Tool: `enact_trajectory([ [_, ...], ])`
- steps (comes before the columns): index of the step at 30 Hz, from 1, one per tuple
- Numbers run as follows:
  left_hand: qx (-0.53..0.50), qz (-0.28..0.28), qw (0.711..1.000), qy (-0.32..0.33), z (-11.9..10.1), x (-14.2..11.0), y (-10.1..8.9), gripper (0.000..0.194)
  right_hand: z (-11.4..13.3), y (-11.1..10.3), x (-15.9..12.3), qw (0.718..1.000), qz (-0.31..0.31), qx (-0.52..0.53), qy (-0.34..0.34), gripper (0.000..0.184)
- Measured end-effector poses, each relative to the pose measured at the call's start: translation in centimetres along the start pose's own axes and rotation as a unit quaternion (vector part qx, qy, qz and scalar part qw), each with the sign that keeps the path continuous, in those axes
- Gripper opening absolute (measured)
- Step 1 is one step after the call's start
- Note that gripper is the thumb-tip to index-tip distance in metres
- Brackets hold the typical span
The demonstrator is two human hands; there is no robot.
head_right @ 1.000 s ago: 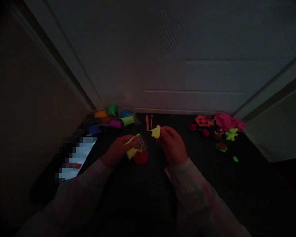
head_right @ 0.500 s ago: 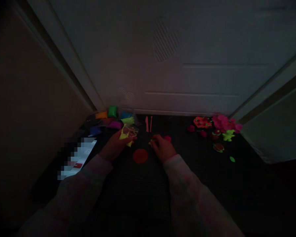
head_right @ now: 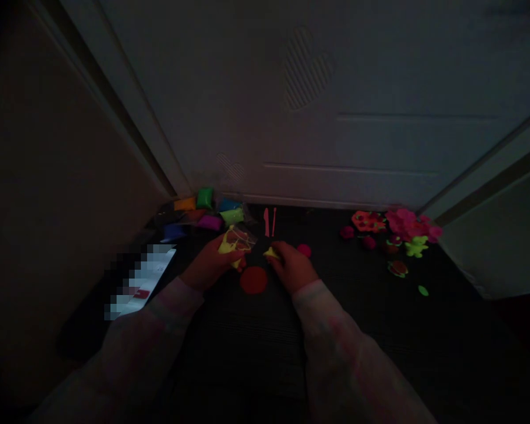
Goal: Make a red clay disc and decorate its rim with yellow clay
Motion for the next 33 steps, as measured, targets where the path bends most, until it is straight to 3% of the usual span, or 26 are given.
enact_trajectory([
  [4, 0.025, 0.006, 1.000, 0.011, 0.2, 0.1, -0.1, 0.037, 0.6, 0.2, 0.2, 0.999, 0.003, -0.028, -0.021, 0.024],
  [9, 0.152, -0.031, 0.987, 0.037, -0.1, -0.1, -0.2, 0.037, 2.7, -2.2, -0.6, 0.987, -0.136, -0.022, -0.087, 0.028],
  [11, 0.233, -0.045, 0.969, 0.067, -0.5, -0.4, 0.0, 0.036, 3.8, -3.0, -1.2, 0.976, -0.176, -0.013, -0.126, 0.026],
  [14, 0.332, -0.055, 0.934, 0.117, -1.0, -0.9, 0.6, 0.033, 4.7, -3.1, -1.6, 0.969, -0.189, -0.027, -0.157, 0.025],
  [21, 0.469, -0.051, 0.854, 0.220, -1.1, -1.7, 2.0, 0.030, 4.6, -2.6, -1.6, 0.964, -0.214, -0.064, -0.148, 0.019],
  [24, 0.489, -0.047, 0.834, 0.251, -0.9, -1.8, 2.4, 0.030, 4.7, -2.6, -1.7, 0.964, -0.217, -0.058, -0.144, 0.019],
  [29, 0.477, -0.038, 0.843, 0.245, -0.7, -1.8, 2.5, 0.035, 4.5, -2.0, -1.5, 0.975, -0.191, 0.021, -0.108, 0.016],
  [33, 0.416, -0.033, 0.890, 0.184, -0.8, -1.6, 2.1, 0.036, 4.2, -1.7, -1.2, 0.978, -0.161, 0.096, -0.089, 0.013],
])
Point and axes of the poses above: each hand's wrist, its own x-axis towards the middle knuckle, its own y-axis out of the palm, z = x × y, the point moved 5 cm from there along x, towards the middle knuckle, and after that the axes turned 5 degrees about -y, right-handed, at the moved point
